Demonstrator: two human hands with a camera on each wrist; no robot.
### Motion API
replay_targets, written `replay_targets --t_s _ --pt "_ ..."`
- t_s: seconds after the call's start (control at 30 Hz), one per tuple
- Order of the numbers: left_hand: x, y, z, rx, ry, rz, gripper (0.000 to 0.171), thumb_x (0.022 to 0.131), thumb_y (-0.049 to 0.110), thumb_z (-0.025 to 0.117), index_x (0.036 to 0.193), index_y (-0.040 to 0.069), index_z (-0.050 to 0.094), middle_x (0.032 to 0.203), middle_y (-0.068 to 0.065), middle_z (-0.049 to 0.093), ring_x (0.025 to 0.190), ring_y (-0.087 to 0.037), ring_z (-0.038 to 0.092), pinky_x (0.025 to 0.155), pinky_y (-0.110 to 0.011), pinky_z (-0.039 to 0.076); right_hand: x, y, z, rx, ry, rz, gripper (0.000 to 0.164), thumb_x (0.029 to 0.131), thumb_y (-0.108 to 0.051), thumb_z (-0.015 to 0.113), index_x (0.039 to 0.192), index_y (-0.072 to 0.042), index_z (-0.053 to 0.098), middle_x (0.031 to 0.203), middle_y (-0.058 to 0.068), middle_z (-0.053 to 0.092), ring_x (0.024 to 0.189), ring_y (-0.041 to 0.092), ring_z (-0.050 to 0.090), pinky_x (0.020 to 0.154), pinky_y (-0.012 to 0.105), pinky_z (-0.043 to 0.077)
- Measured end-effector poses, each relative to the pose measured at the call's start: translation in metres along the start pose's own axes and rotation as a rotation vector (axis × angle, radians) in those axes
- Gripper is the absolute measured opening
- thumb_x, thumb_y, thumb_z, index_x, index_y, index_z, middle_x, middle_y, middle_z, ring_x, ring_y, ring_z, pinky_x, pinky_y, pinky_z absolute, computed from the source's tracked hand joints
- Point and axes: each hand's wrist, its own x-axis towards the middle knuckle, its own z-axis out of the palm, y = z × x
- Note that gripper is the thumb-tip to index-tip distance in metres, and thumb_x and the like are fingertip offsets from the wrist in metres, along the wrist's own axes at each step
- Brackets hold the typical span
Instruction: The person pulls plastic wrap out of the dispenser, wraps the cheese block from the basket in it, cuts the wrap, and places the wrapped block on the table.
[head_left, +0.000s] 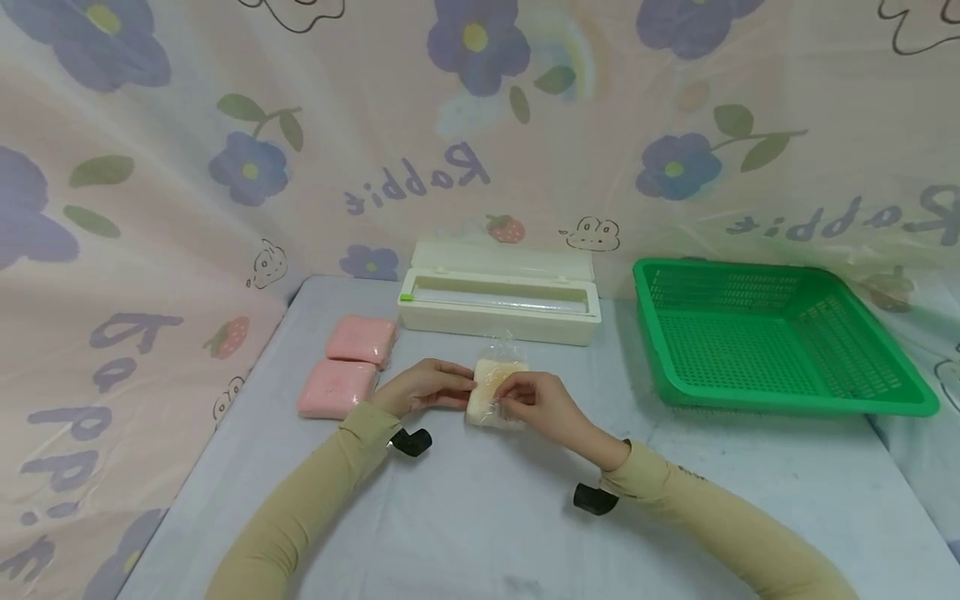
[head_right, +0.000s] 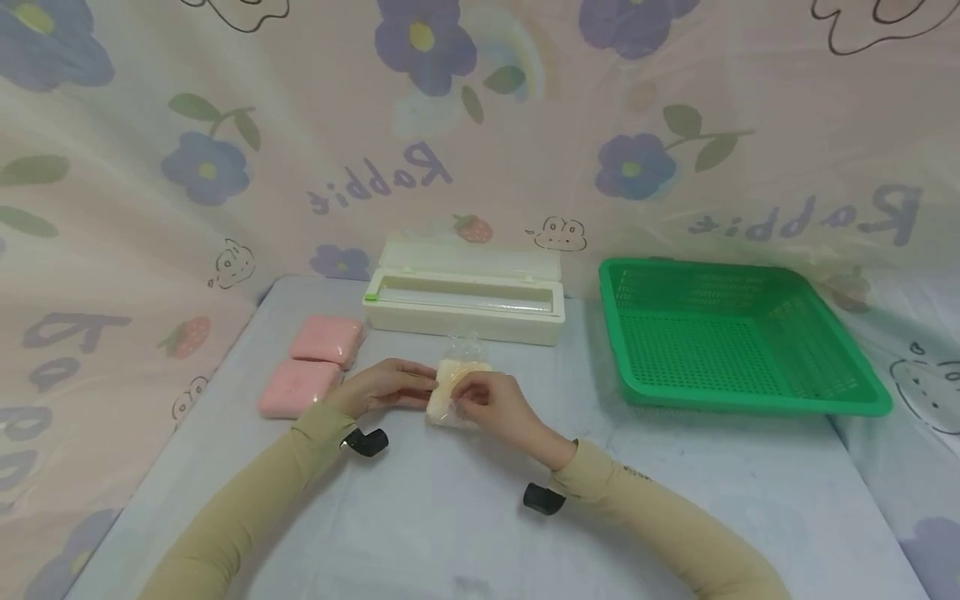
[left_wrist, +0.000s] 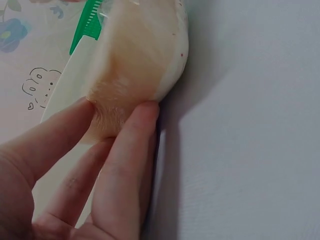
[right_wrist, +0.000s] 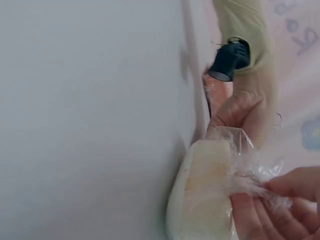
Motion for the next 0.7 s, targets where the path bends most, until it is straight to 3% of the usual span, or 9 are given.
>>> replay_targets --t_s 0.17,0.47,0.7 --pt "0.001 0.000 0.002 0.010 0.027 -0.005 0.038 0.090 -0.003 0.063 0.125 -0.014 0.052 0.116 -0.022 0.061 0.092 -0.025 0.066 0.085 -0.038 0.054 0.007 0.004 -0.004 0.040 0.052 0.128 0.007 0.085 0.000 0.070 0.092 -0.001 0.070 0.084 0.007 0.069 0.073 0.016 0.065 0.061 0.023 0.053" --pt "0.004 -0.002 0.003 0.015 0.082 0.002 0.038 0.088 -0.006 0.063 0.124 -0.013 0.053 0.114 -0.022 0.063 0.091 -0.023 0.066 0.084 -0.036 0.055 0.017 0.015 -0.006 -0.144 0.140 0.018 0.007 0.081 -0.001 0.074 0.086 -0.005 0.071 0.078 0.000 0.066 0.071 0.015 0.057 0.060 0.027 0.047" --pt "0.004 -0.003 0.003 -0.008 0.064 -0.002 0.037 0.089 -0.005 0.063 0.124 -0.013 0.053 0.116 -0.023 0.062 0.093 -0.025 0.066 0.086 -0.038 0.054 0.016 0.028 -0.009 -0.113 0.194 0.016 0.013 0.077 -0.006 0.080 0.087 -0.006 0.072 0.081 0.000 0.067 0.075 0.016 0.057 0.063 0.026 0.047"
